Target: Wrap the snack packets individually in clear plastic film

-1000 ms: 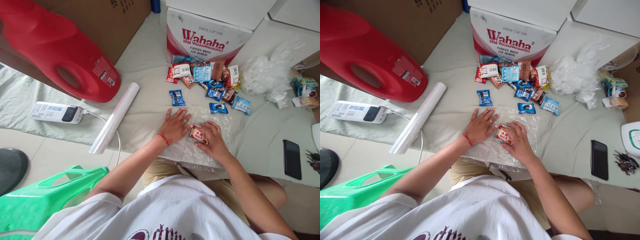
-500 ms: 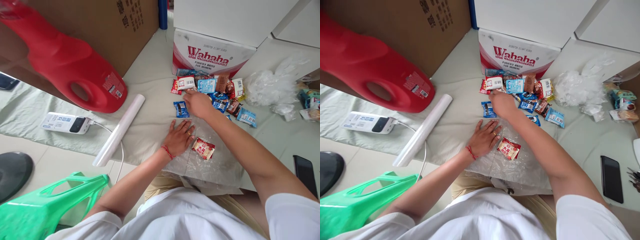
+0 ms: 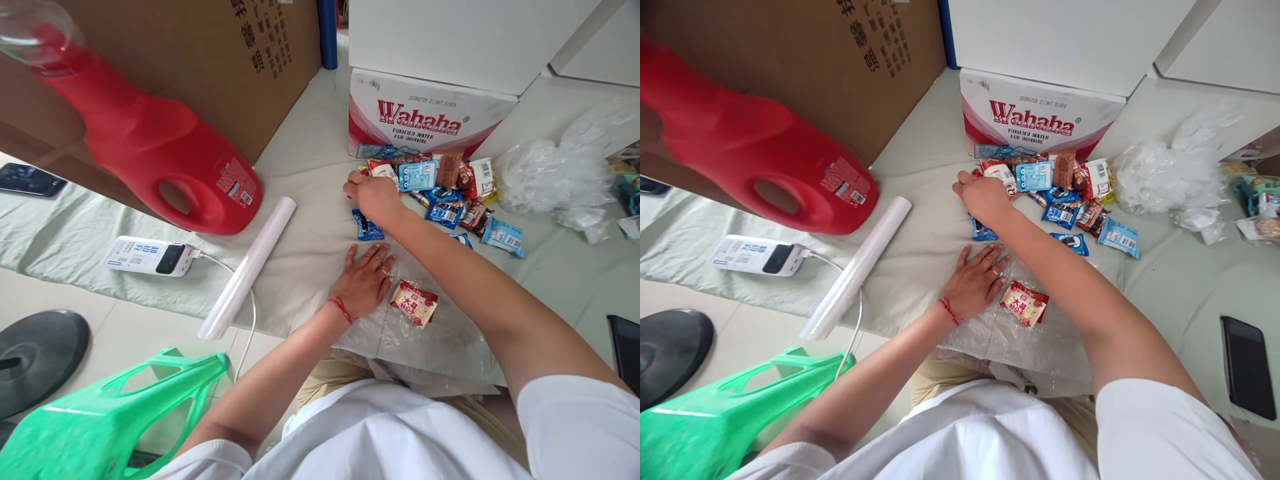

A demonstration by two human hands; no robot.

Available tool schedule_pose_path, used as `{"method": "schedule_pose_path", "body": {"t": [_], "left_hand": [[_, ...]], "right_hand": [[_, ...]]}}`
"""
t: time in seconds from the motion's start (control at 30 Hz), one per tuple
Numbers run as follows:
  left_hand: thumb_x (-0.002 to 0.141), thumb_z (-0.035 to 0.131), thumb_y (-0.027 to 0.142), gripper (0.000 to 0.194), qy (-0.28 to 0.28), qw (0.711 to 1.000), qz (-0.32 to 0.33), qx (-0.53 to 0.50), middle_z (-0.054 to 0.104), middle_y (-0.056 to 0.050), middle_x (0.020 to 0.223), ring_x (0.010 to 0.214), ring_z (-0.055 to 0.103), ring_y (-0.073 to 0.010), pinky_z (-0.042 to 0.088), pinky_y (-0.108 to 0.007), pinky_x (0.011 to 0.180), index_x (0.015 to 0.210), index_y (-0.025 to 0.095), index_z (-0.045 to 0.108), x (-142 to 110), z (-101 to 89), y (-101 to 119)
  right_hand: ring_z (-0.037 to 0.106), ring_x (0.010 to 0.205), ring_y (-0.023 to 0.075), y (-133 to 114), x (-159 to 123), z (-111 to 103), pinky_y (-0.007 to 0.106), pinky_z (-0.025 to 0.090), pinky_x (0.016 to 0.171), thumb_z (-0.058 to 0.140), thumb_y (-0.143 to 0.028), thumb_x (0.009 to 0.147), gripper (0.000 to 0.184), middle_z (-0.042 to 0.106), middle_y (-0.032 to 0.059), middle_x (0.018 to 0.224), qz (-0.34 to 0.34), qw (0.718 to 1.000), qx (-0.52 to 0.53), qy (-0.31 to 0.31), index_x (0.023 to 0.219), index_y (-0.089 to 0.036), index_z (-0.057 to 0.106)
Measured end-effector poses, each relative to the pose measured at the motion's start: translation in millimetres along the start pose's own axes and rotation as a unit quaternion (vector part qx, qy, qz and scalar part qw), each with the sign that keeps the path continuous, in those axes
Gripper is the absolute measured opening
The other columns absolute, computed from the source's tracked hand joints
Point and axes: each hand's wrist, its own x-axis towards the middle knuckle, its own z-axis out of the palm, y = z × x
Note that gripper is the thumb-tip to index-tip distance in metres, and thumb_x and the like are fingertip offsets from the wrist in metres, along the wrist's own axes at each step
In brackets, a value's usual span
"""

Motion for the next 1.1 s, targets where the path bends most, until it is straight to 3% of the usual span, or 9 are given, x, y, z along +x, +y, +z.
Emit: {"method": "schedule_pose_path", "body": {"t": [0.1, 0.2, 0.3, 0.37, 0.53, 0.73, 0.93, 1.03, 1.1], "left_hand": [[0.11, 0.028, 0.043, 0.054, 0.005, 1.0, -0.001, 0.001, 0.04, -0.008, 0.168, 0.157, 0.034, -0.0275, 0.018, -0.066, 0.129, 0.156, 0.025, 0.049, -0.7, -1.1, 1.4], [0.109, 0.029, 0.042, 0.054, 0.001, 1.0, -0.003, 0.002, 0.04, -0.008, 0.168, 0.157, 0.035, -0.0277, 0.018, -0.065, 0.129, 0.155, 0.026, 0.05, -1.1, -2.3, 2.8], [0.109, 0.03, 0.042, 0.054, 0.003, 1.0, -0.003, 0.003, 0.04, -0.008, 0.169, 0.157, 0.035, -0.0279, 0.017, -0.065, 0.129, 0.156, 0.026, 0.05, -0.8, -2.0, 3.3], [0.108, 0.032, 0.042, 0.054, 0.006, 1.0, -0.004, 0.005, 0.04, -0.008, 0.169, 0.157, 0.034, -0.0278, 0.015, -0.065, 0.129, 0.156, 0.026, 0.049, -0.5, -0.6, 3.4], [0.108, 0.031, 0.041, 0.054, 0.013, 1.0, -0.008, 0.013, 0.04, -0.009, 0.169, 0.157, 0.035, -0.0279, 0.014, -0.064, 0.129, 0.156, 0.025, 0.049, -0.5, 2.6, 5.5], [0.108, 0.032, 0.04, 0.054, 0.026, 0.999, -0.014, 0.028, 0.041, -0.009, 0.168, 0.156, 0.037, -0.0295, 0.017, -0.063, 0.129, 0.156, 0.024, 0.05, -2.1, 3.6, 8.7], [0.109, 0.032, 0.041, 0.053, 0.036, 0.999, -0.018, 0.031, 0.042, -0.009, 0.167, 0.156, 0.037, -0.0266, 0.017, -0.062, 0.129, 0.156, 0.025, 0.05, -3.0, 7.3, 8.7], [0.108, 0.033, 0.04, 0.052, 0.036, 0.999, -0.017, 0.03, 0.042, -0.009, 0.167, 0.156, 0.037, -0.0268, 0.017, -0.061, 0.129, 0.155, 0.025, 0.05, -3.1, 7.4, 8.3], [0.108, 0.034, 0.04, 0.052, 0.035, 0.999, -0.017, 0.027, 0.042, -0.01, 0.167, 0.156, 0.037, -0.0273, 0.017, -0.062, 0.129, 0.155, 0.025, 0.051, -3.0, 6.6, 8.2]], "right_hand": [[0.064, 0.112, 0.028, 13.0, -49.6, -18.3, 0.041, 0.051, 0.093, 0.045, -0.035, 0.107, 0.029, 0.069, 0.011, 0.122, 0.052, 0.978, 0.136, 0.153, 0.112, -0.021, 0.07], [0.064, 0.111, 0.0257, 40.2, -107.3, -31.2, 0.041, 0.055, 0.094, 0.057, -0.052, 0.1, 0.029, 0.071, 0.006, 0.112, 0.12, 0.908, 0.301, 0.266, 0.109, -0.026, 0.068], [0.066, 0.09, 0.0198, 60.0, -165.8, -38.2, 0.036, 0.058, 0.082, 0.07, -0.057, 0.089, 0.032, 0.069, 0.001, 0.096, 0.19, 0.802, 0.475, 0.309, 0.101, -0.028, 0.066], [0.065, 0.081, 0.0178, 58.2, -198.3, -39.8, 0.033, 0.058, 0.076, 0.078, -0.055, 0.081, 0.035, 0.068, 0.0006, 0.091, 0.219, 0.772, 0.531, 0.273, 0.098, -0.027, 0.068], [0.066, 0.077, 0.0191, 9.1, -234.7, -28.2, 0.033, 0.055, 0.073, 0.071, -0.052, 0.088, 0.033, 0.073, 0.0032, 0.089, 0.237, 0.835, 0.489, 0.09, 0.102, -0.022, 0.072], [0.057, 0.098, 0.0271, -44.1, -229.2, 12.5, 0.04, 0.046, 0.088, 0.057, -0.024, 0.097, 0.021, 0.071, 0.0086, 0.092, 0.172, 0.963, 0.201, 0.06, 0.106, -0.021, 0.076], [0.046, 0.125, 0.0345, -55.5, -248.6, 41.6, 0.052, 0.04, 0.105, 0.055, -0.038, 0.103, 0.032, 0.064, 0.0142, 0.131, 0.148, 0.969, 0.062, 0.187, 0.124, -0.02, 0.071], [0.045, 0.13, 0.034, -64.4, -267.6, 46.7, 0.056, 0.037, 0.113, 0.06, -0.045, 0.1, 0.038, 0.059, 0.0153, 0.138, 0.123, 0.959, 0.058, 0.248, 0.129, -0.02, 0.066], [0.046, 0.132, 0.0339, -71.0, -278.7, 50.8, 0.06, 0.032, 0.119, 0.065, -0.043, 0.098, 0.038, 0.06, 0.0149, 0.139, 0.079, 0.965, 0.048, 0.247, 0.128, -0.021, 0.066]]}}
